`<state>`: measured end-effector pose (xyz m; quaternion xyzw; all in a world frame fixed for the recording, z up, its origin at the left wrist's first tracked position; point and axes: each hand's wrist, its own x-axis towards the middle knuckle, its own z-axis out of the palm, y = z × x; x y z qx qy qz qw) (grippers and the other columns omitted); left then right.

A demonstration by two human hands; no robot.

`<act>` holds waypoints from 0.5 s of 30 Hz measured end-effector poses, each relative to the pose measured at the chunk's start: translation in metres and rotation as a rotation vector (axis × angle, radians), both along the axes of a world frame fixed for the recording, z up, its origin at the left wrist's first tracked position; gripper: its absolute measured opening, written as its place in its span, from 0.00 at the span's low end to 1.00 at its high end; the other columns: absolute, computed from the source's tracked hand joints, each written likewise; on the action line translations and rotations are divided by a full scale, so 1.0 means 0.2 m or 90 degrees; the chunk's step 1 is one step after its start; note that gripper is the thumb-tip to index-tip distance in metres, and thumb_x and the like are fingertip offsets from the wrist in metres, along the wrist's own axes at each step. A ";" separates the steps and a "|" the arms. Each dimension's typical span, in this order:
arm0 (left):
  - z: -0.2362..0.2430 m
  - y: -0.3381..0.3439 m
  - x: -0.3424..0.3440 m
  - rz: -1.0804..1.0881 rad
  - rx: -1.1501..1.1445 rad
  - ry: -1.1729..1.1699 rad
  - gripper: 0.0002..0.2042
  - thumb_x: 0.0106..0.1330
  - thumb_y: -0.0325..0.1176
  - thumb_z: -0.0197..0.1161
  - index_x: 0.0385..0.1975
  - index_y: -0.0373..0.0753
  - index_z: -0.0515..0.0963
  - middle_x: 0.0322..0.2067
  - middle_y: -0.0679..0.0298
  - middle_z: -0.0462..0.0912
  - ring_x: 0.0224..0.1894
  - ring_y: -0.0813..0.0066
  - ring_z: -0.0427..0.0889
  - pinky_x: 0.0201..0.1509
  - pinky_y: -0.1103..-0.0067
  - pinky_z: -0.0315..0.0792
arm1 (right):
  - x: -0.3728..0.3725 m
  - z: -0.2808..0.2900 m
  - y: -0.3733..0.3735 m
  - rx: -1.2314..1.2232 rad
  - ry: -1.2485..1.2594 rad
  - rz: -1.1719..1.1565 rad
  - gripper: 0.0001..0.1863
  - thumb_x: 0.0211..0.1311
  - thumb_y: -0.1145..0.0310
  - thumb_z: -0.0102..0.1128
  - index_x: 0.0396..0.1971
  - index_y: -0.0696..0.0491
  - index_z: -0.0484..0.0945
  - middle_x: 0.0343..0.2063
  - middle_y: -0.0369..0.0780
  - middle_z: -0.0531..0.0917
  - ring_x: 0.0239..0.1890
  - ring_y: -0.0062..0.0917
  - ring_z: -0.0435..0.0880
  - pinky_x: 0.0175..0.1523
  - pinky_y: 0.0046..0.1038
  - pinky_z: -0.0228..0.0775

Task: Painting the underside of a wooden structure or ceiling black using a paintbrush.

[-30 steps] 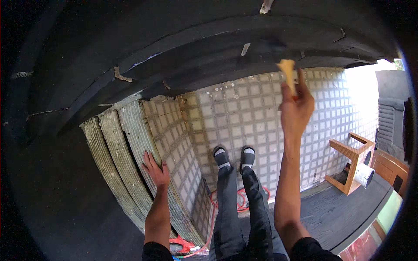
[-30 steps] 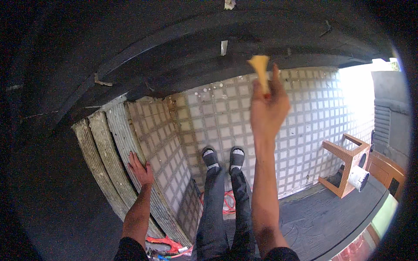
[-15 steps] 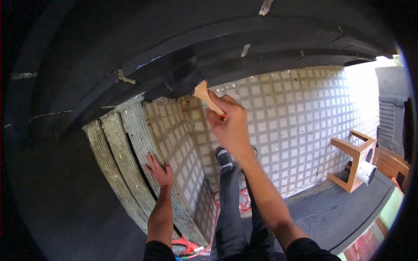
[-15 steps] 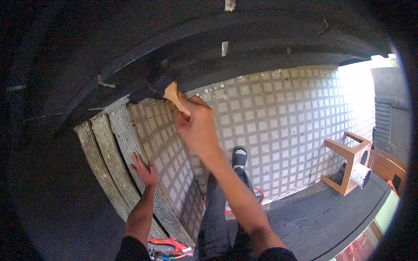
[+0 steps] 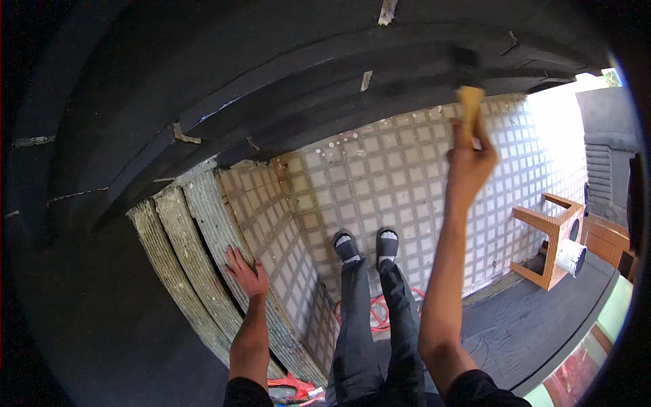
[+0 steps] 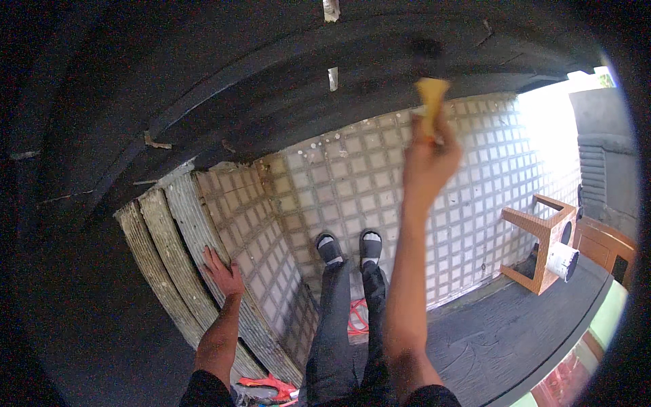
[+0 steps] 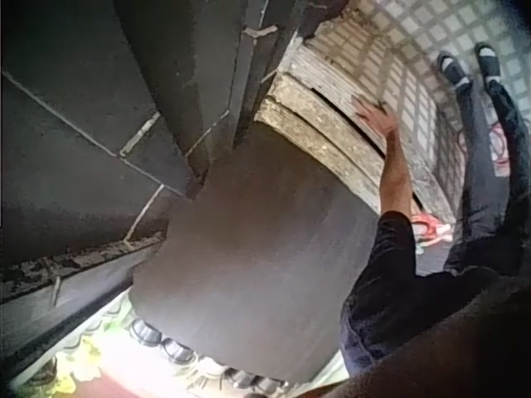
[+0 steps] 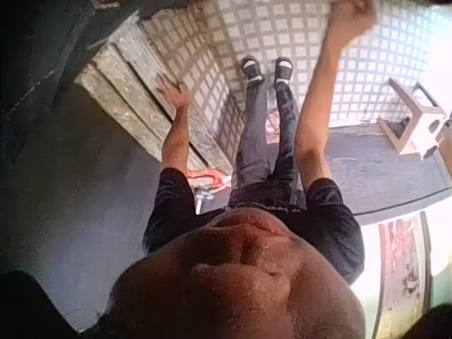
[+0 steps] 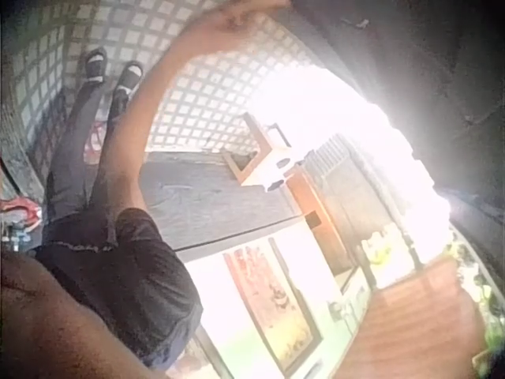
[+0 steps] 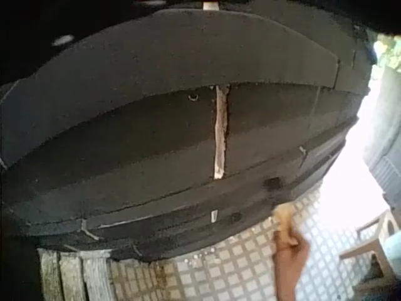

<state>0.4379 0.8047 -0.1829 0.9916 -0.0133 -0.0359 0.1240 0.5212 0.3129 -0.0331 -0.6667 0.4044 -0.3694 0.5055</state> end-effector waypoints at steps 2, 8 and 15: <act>-0.01 0.03 -0.01 -0.009 0.029 -0.009 0.35 0.62 0.41 0.53 0.66 0.29 0.54 0.71 0.49 0.49 0.73 0.44 0.45 0.71 0.45 0.35 | 0.10 0.09 0.26 0.044 0.058 0.104 0.12 0.58 0.74 0.60 0.41 0.63 0.80 0.28 0.39 0.81 0.28 0.22 0.75 0.30 0.28 0.65; -0.01 0.03 -0.01 -0.010 0.008 -0.004 0.35 0.61 0.40 0.53 0.67 0.30 0.53 0.71 0.50 0.49 0.73 0.45 0.45 0.71 0.45 0.35 | 0.12 0.11 0.86 0.010 0.023 0.571 0.09 0.52 0.77 0.60 0.35 0.61 0.80 0.26 0.43 0.80 0.29 0.26 0.80 0.36 0.28 0.71; -0.01 0.05 -0.02 -0.003 0.016 -0.004 0.35 0.61 0.40 0.54 0.68 0.31 0.53 0.71 0.50 0.49 0.73 0.47 0.46 0.71 0.45 0.35 | 0.05 0.02 0.13 -0.051 0.031 0.195 0.18 0.58 0.73 0.65 0.48 0.60 0.80 0.26 0.37 0.82 0.26 0.17 0.76 0.30 0.21 0.66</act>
